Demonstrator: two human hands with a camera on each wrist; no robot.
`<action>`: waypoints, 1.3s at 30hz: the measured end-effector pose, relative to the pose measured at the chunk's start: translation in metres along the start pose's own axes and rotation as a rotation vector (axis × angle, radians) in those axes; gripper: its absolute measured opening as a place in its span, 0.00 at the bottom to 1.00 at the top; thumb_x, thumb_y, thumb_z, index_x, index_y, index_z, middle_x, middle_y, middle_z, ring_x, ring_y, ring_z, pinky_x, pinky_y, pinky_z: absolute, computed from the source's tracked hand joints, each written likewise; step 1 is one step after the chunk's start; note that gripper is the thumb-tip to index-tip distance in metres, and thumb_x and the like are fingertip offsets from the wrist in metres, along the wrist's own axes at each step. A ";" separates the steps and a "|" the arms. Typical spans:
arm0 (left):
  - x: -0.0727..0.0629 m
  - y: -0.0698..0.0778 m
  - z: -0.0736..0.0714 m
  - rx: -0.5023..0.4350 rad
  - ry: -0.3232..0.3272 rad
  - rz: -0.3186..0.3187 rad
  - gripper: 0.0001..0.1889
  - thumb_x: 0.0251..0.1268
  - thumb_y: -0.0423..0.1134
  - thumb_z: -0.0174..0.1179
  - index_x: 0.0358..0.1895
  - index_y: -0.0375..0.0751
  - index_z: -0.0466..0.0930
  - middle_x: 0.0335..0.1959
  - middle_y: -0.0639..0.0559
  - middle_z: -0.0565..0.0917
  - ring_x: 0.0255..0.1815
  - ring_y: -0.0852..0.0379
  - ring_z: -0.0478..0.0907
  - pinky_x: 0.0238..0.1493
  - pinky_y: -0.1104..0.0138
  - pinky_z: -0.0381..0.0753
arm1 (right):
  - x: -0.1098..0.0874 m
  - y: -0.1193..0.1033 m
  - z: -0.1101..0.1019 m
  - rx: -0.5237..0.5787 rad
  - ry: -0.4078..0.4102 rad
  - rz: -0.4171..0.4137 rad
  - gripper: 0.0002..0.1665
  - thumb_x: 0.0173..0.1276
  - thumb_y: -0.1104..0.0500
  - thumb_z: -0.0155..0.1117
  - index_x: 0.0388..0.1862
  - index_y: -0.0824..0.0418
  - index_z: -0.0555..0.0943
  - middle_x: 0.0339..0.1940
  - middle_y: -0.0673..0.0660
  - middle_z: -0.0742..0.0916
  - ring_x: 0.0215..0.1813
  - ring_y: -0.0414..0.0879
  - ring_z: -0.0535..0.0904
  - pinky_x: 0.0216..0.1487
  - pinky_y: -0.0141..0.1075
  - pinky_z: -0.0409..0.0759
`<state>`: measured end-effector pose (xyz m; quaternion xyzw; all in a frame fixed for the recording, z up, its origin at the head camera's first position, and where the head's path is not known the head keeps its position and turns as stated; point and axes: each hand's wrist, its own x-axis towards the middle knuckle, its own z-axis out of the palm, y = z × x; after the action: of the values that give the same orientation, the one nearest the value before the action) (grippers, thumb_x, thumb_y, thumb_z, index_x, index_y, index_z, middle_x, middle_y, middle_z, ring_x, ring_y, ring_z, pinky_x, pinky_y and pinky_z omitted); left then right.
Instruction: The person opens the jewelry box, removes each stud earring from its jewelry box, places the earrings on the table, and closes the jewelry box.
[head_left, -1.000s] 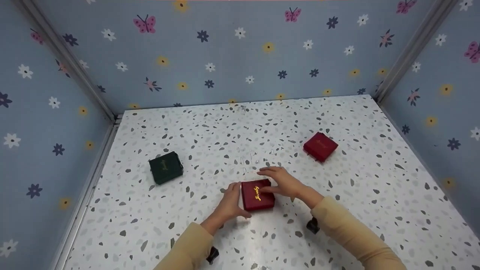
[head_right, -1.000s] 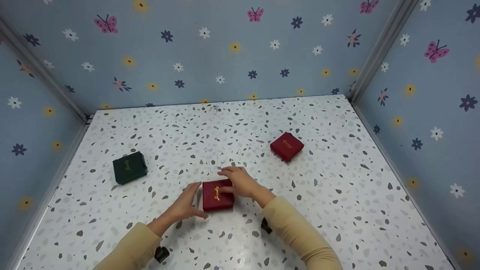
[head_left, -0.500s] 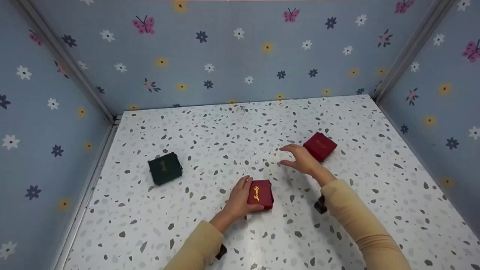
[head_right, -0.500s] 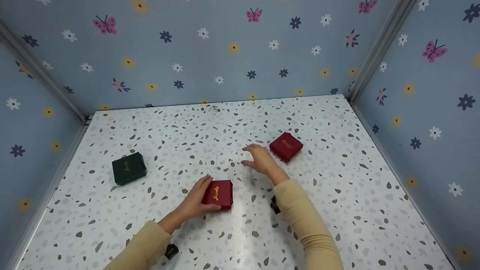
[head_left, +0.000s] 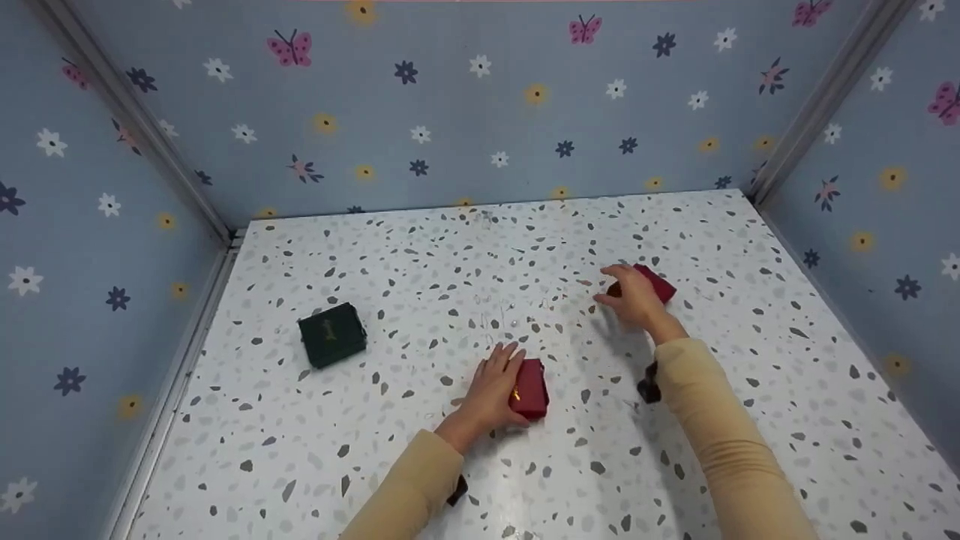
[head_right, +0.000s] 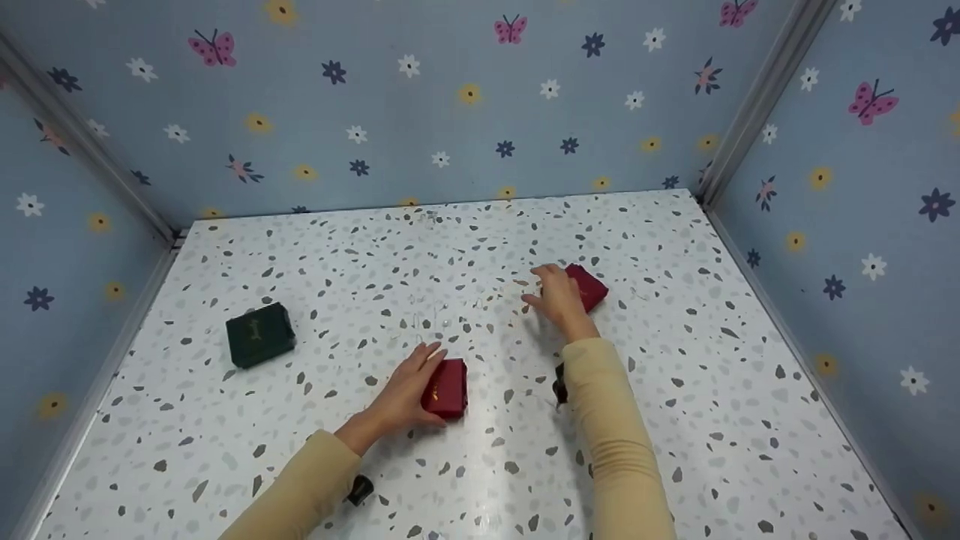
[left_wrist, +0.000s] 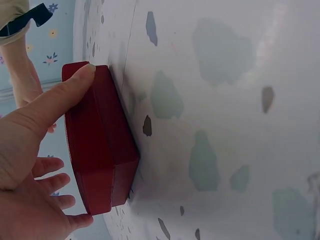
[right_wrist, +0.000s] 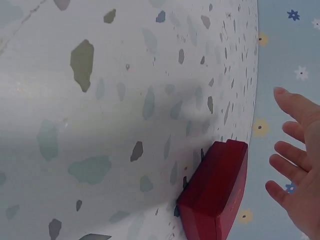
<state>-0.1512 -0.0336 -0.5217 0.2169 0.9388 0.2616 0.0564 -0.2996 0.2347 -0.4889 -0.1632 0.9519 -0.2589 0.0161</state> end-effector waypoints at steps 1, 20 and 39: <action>0.001 0.000 0.001 0.018 -0.001 -0.001 0.56 0.28 0.49 0.75 0.66 0.37 0.52 0.67 0.41 0.52 0.68 0.44 0.43 0.63 0.51 0.49 | 0.001 0.003 -0.001 -0.009 0.008 0.015 0.32 0.58 0.56 0.62 0.58 0.69 0.67 0.58 0.69 0.69 0.60 0.60 0.62 0.60 0.51 0.57; 0.011 0.010 0.006 0.228 -0.080 -0.022 0.56 0.30 0.47 0.75 0.66 0.38 0.49 0.62 0.41 0.58 0.64 0.45 0.53 0.61 0.49 0.51 | -0.001 0.048 -0.013 -0.040 -0.075 0.335 0.57 0.49 0.48 0.69 0.68 0.66 0.47 0.63 0.73 0.56 0.63 0.67 0.51 0.57 0.61 0.51; 0.007 0.009 0.009 0.260 -0.021 0.020 0.52 0.29 0.47 0.75 0.62 0.33 0.56 0.56 0.41 0.64 0.59 0.46 0.59 0.59 0.48 0.55 | -0.005 0.052 -0.002 0.012 -0.090 0.382 0.59 0.47 0.54 0.70 0.69 0.64 0.43 0.62 0.73 0.56 0.61 0.67 0.51 0.54 0.59 0.61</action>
<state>-0.1525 -0.0191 -0.5245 0.2346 0.9619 0.1357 0.0351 -0.3110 0.2799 -0.5134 0.0091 0.9624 -0.2490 0.1084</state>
